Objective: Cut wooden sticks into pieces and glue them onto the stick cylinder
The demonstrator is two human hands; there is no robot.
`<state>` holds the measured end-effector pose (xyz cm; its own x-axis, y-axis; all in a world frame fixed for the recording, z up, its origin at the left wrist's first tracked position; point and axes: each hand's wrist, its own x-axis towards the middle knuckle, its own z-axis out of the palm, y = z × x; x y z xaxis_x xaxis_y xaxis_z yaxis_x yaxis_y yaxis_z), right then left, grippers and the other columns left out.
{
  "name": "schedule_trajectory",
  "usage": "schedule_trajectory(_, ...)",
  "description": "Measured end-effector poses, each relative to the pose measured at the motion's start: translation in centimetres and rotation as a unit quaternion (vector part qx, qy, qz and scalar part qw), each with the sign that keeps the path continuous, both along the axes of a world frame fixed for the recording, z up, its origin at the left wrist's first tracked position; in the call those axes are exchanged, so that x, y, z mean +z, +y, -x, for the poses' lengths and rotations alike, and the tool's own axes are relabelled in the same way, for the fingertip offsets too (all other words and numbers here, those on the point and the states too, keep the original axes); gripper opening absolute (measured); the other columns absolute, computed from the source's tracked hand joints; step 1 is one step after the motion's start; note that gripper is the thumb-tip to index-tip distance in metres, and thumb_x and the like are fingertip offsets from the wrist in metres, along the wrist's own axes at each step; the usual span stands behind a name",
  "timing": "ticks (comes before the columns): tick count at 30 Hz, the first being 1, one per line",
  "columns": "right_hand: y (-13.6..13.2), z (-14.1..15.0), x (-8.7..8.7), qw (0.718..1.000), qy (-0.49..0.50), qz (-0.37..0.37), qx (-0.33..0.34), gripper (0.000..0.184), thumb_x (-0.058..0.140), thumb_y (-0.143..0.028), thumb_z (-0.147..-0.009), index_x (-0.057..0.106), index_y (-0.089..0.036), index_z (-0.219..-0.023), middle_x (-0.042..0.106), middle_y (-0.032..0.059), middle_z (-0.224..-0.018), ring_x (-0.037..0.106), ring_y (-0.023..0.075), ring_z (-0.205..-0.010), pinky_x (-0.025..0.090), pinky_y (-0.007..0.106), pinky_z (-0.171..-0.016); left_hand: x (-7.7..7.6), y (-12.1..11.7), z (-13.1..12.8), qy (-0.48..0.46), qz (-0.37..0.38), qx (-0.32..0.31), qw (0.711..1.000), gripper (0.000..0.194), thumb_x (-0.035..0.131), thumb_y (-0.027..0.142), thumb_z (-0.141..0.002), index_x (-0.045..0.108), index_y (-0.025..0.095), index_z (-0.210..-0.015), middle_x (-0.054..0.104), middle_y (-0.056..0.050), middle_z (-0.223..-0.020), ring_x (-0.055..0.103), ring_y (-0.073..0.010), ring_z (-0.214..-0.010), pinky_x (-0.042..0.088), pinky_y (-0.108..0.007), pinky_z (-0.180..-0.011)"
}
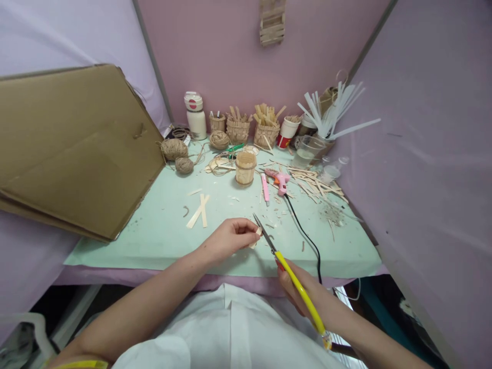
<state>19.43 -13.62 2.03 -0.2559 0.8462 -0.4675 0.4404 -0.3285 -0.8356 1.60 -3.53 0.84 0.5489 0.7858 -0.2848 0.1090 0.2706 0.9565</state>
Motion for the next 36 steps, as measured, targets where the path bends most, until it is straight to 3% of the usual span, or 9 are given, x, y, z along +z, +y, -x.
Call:
schedule_trajectory(10,0.2,-0.7,-0.7,0.999,0.026,0.024,0.026,0.028,0.039,-0.044,-0.090,0.043,-0.020,-0.077,0.035,-0.0078,-0.050,0.028,0.0079,-0.044,0.024,0.022,-0.044,0.1,0.1,0.1,0.025,0.005,-0.001,1.000,0.024,0.062,0.037,-0.067,0.062,0.014,-0.076,0.048,0.003,-0.058,0.035,-0.0064,-0.050,0.022,-0.021,-0.047)
schedule_trajectory(24,-0.2,-1.0,-0.2,1.000,0.007,0.012,0.027,0.044,0.033,-0.062,-0.086,0.040,-0.020,-0.075,0.034,-0.0066,-0.056,0.026,0.0077,-0.047,0.021,0.022,-0.043,0.0,0.4,0.8,0.001,0.044,-0.034,0.998,0.025,0.066,0.037,-0.066,0.067,0.016,-0.078,0.041,0.006,-0.052,0.032,-0.0065,-0.049,0.022,-0.021,-0.048)
schedule_trajectory(36,-0.3,-1.9,0.3,0.999,0.010,0.007,0.041,0.041,0.040,-0.059,-0.085,0.043,-0.019,-0.075,0.038,-0.0035,-0.066,0.030,0.0096,-0.057,0.026,0.022,-0.049,-0.2,1.0,1.5,0.023,0.062,-0.061,0.996,0.027,0.068,0.038,-0.065,0.071,0.014,-0.077,0.040,0.004,-0.046,0.028,-0.0071,-0.047,0.019,-0.022,-0.045)
